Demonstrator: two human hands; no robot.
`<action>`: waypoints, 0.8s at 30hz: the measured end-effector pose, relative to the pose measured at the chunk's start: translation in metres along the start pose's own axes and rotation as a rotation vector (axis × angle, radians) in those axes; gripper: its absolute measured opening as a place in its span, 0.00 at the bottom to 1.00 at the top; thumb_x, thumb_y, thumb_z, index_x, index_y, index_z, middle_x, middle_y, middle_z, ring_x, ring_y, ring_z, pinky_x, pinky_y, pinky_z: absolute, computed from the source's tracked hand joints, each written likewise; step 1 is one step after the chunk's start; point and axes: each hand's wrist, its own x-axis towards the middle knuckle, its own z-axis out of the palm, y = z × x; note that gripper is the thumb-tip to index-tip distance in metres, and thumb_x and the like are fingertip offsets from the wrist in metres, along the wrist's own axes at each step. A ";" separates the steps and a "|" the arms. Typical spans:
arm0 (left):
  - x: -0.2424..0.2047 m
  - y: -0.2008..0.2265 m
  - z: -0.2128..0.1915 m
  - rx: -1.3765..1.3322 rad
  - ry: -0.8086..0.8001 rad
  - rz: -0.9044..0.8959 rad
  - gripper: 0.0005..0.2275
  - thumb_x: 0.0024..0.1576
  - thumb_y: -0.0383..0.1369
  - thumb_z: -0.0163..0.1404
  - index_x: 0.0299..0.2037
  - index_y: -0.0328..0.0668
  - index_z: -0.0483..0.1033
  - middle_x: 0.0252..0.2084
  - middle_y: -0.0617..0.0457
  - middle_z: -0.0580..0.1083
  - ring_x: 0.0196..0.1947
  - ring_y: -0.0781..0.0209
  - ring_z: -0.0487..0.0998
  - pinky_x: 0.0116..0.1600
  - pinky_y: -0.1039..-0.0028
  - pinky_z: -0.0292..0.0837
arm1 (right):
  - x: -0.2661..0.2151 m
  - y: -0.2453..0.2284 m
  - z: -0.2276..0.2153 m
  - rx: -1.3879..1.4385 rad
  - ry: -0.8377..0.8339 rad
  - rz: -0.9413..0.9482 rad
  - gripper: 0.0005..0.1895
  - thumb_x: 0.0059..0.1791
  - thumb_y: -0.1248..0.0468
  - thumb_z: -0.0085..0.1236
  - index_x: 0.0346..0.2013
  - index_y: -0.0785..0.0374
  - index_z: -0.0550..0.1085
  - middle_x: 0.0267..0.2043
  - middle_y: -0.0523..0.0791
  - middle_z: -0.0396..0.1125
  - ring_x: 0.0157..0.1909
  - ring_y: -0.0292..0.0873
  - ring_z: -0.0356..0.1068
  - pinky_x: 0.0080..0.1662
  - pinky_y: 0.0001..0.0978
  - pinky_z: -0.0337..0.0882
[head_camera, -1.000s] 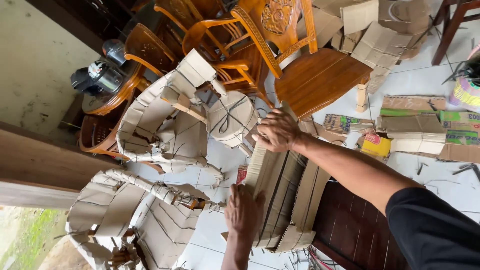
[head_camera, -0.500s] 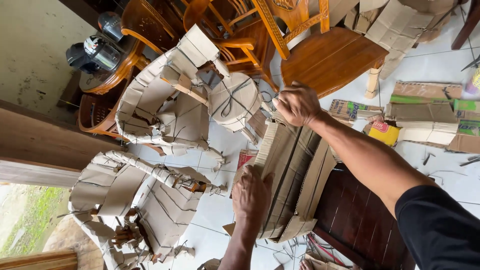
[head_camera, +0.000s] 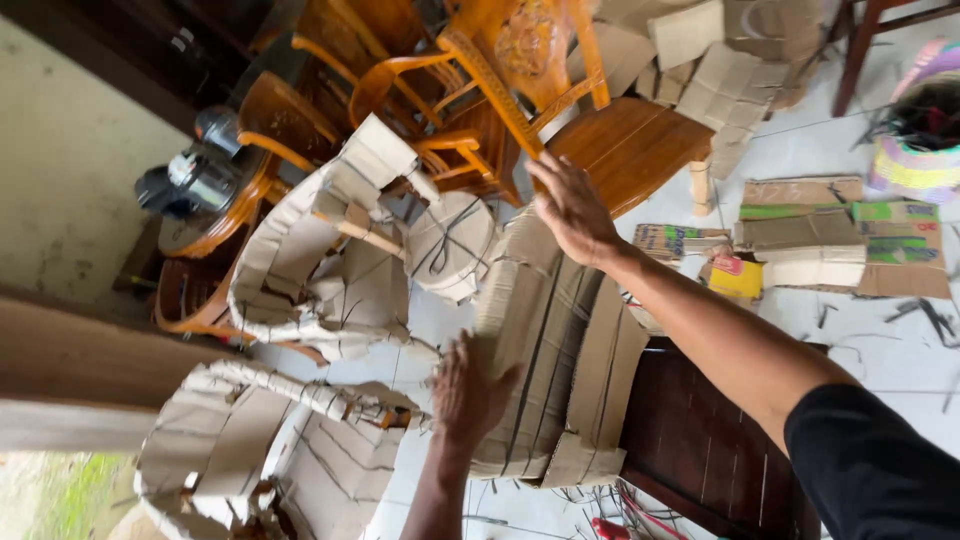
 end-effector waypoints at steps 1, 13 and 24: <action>-0.013 0.009 -0.017 0.007 -0.013 0.017 0.49 0.54 0.66 0.45 0.77 0.38 0.44 0.76 0.35 0.52 0.75 0.36 0.52 0.72 0.37 0.46 | -0.010 0.000 -0.015 -0.007 0.012 0.018 0.29 0.60 0.43 0.29 0.75 0.45 0.56 0.80 0.50 0.45 0.78 0.64 0.40 0.72 0.69 0.38; -0.075 -0.016 0.023 -0.177 0.180 -0.043 0.42 0.50 0.55 0.53 0.73 0.50 0.52 0.74 0.49 0.59 0.69 0.45 0.63 0.62 0.47 0.70 | -0.308 0.075 -0.049 0.176 0.306 0.739 0.25 0.57 0.45 0.37 0.46 0.61 0.73 0.44 0.45 0.70 0.48 0.43 0.67 0.51 0.38 0.64; -0.059 -0.050 0.058 0.026 0.549 0.231 0.21 0.63 0.40 0.53 0.59 0.28 0.72 0.36 0.47 0.79 0.20 0.61 0.80 0.21 0.77 0.79 | -0.711 0.113 -0.026 -0.092 -0.353 1.754 0.25 0.53 0.48 0.42 0.30 0.64 0.78 0.32 0.49 0.77 0.36 0.46 0.72 0.45 0.38 0.67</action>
